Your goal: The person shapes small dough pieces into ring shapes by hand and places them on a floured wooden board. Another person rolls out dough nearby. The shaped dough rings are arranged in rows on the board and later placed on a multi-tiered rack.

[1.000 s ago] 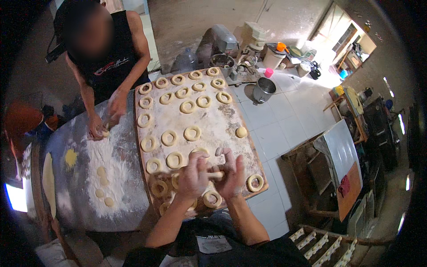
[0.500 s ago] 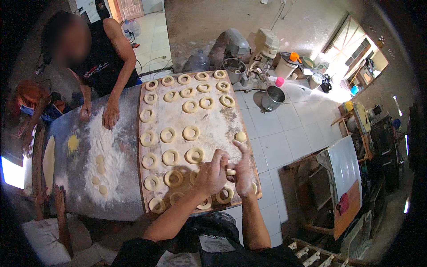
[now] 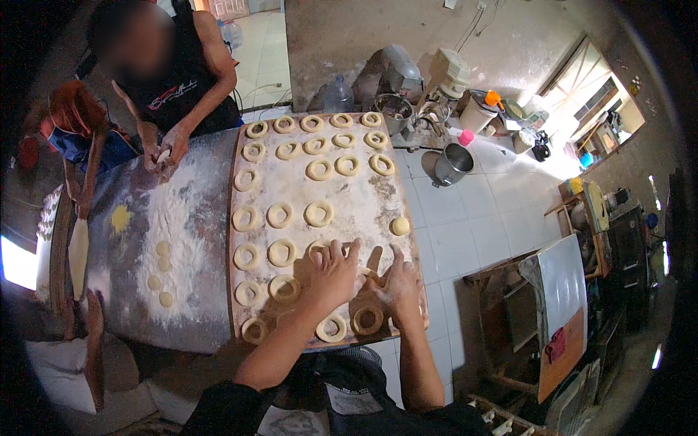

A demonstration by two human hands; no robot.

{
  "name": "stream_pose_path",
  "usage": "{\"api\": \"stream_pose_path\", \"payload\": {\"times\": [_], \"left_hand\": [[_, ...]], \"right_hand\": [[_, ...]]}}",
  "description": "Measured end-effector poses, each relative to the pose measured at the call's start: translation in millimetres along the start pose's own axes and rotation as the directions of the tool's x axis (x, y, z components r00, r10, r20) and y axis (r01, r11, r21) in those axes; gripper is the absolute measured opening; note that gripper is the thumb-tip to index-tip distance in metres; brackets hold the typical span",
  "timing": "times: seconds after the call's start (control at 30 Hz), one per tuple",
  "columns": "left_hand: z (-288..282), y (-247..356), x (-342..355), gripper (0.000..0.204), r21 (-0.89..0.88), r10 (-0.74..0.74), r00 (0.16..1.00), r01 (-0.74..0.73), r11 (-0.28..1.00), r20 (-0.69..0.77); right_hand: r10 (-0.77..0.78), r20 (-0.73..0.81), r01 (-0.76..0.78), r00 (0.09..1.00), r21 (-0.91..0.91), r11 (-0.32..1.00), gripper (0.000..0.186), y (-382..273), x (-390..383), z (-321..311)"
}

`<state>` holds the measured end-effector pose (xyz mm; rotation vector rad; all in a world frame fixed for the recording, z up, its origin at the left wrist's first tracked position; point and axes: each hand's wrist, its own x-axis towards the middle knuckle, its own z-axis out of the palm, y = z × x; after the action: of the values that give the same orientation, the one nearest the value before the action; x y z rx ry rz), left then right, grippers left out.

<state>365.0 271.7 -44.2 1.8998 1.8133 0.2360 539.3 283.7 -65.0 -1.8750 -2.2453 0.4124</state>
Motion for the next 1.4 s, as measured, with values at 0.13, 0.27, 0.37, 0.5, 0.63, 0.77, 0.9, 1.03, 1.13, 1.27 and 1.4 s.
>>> {"api": "stream_pose_path", "payload": {"times": [0.13,0.27,0.37,0.5,0.63,0.77,0.9,1.03,1.13,1.27,1.4], "left_hand": [[3.0,-0.1,-2.4,0.087,0.018,0.036,0.999,-0.036,0.999,-0.013],[-8.5,-6.2,-10.3,0.079,-0.176,0.029,0.993,-0.049,0.983,-0.114],[-21.1,-27.9,-36.6,0.063,-0.317,-0.030,0.955,-0.068,0.946,-0.295],[-34.9,-85.7,-90.1,0.046,-0.387,-0.088,0.878,-0.116,0.915,-0.471],[-37.2,-161.1,-172.5,0.035,-0.678,-0.373,0.843,0.015,0.735,-0.387],[-31.0,-223.2,-233.9,0.029,-0.694,-0.522,0.747,0.115,0.711,-0.411],[-41.0,-270.6,-270.9,0.027,-0.650,-0.613,0.655,0.238,0.721,-0.441],[-67.5,-309.7,-288.4,0.026,-0.650,-0.598,0.634,0.191,0.736,-0.491],[-80.2,-327.1,-280.3,0.026,-0.683,-0.628,0.632,0.206,0.701,-0.454],[-95.2,-344.8,-264.3,0.030,-0.591,-0.661,0.680,0.404,0.698,-0.316],[-117.0,-345.2,-265.4,0.038,-0.731,-0.590,0.731,0.187,0.656,-0.343]], "right_hand": [[0.068,0.032,-0.070,0.997,0.047,0.996,0.095,-4.8,-1.0,0.5],[-0.002,0.044,-0.014,0.999,0.357,0.934,0.075,33.5,40.1,-3.7],[0.047,-0.207,-0.012,0.977,0.168,0.986,0.048,50.3,87.4,-0.4],[-0.203,-0.212,0.205,0.956,-0.013,0.979,0.028,21.8,119.6,-11.1],[-0.189,0.017,0.176,0.982,0.296,0.939,0.020,-75.5,119.1,-3.2],[-0.657,0.100,0.502,0.748,0.562,0.657,0.023,-224.0,79.0,64.0],[-0.875,0.260,0.534,0.410,0.709,0.461,0.034,-374.3,27.1,140.8],[-0.815,0.112,0.786,0.569,0.215,0.579,0.032,-433.2,0.7,164.4],[-0.741,0.191,0.761,0.643,-0.050,0.647,0.032,-434.4,-0.5,165.3],[-0.754,0.345,0.537,0.559,0.542,0.646,0.031,-431.1,0.5,160.9],[-0.588,0.488,0.048,0.645,0.742,0.669,0.028,-435.7,-11.2,137.0]]}}
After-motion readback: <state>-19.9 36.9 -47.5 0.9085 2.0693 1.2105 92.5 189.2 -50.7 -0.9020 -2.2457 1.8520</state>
